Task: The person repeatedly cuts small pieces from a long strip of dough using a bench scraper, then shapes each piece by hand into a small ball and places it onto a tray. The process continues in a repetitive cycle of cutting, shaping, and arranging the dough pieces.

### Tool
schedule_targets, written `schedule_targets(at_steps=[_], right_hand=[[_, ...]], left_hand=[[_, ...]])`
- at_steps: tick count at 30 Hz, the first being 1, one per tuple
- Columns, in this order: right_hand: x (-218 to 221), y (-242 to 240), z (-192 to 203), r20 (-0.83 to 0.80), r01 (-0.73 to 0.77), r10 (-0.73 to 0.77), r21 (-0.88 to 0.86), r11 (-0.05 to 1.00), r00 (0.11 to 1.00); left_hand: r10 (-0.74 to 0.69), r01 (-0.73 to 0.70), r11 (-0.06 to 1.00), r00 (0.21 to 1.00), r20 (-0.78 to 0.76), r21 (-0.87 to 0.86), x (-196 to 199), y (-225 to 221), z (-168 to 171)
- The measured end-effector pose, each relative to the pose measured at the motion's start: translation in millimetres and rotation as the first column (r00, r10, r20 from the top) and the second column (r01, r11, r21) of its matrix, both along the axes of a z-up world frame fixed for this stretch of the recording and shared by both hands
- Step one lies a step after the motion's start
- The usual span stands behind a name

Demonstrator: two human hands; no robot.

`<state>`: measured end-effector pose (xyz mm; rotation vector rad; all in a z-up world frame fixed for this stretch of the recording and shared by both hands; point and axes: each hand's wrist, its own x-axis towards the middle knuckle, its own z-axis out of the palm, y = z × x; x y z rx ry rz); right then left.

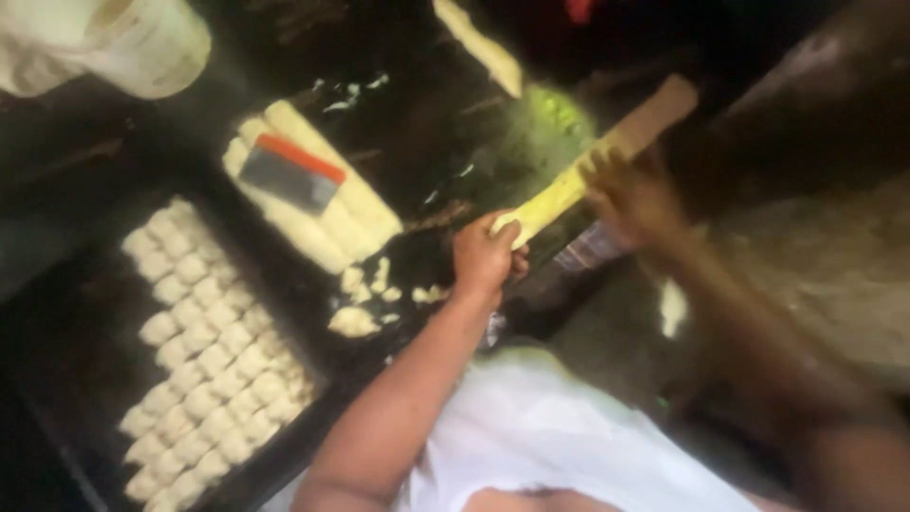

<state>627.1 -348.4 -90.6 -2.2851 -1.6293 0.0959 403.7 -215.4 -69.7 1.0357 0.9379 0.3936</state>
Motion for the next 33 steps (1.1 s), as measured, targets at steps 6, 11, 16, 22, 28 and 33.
schedule_targets(at_steps=[6, 11, 16, 22, 28, 33], right_hand=[[-56, -5, 8, 0.026, -0.052, 0.050, 0.071, 0.996, 0.998], [-69, 2, 25, -0.174, 0.020, -0.011, 0.054, 0.998, 0.985], [-97, 6, 25, -0.130, -0.014, 0.006, -0.057, 0.998, 0.991], [-125, 4, -3, -0.115, -0.129, 0.147, 0.152, 0.980, 0.982], [-159, -4, -5, -0.004, -0.156, 0.159, 0.144, 0.977, 0.987], [-173, -4, 19, -0.179, -0.055, 0.077, 0.124, 0.991, 0.981]], left_hand=[[0.006, -0.011, 0.998, 0.997, 0.080, 0.057, -16, -3, -28], [-0.003, 0.002, 1.000, 0.999, 0.041, 0.013, -23, 1, -17], [0.036, -0.045, 0.995, 0.995, 0.093, 0.093, -37, -6, -40], [0.036, -0.035, 0.999, 0.999, -0.021, 0.034, -56, -7, -10], [0.013, -0.013, 1.000, 1.000, 0.012, -0.003, -66, -5, -12], [-0.014, 0.014, 1.000, 1.000, -0.020, 0.014, -82, -6, -2]])
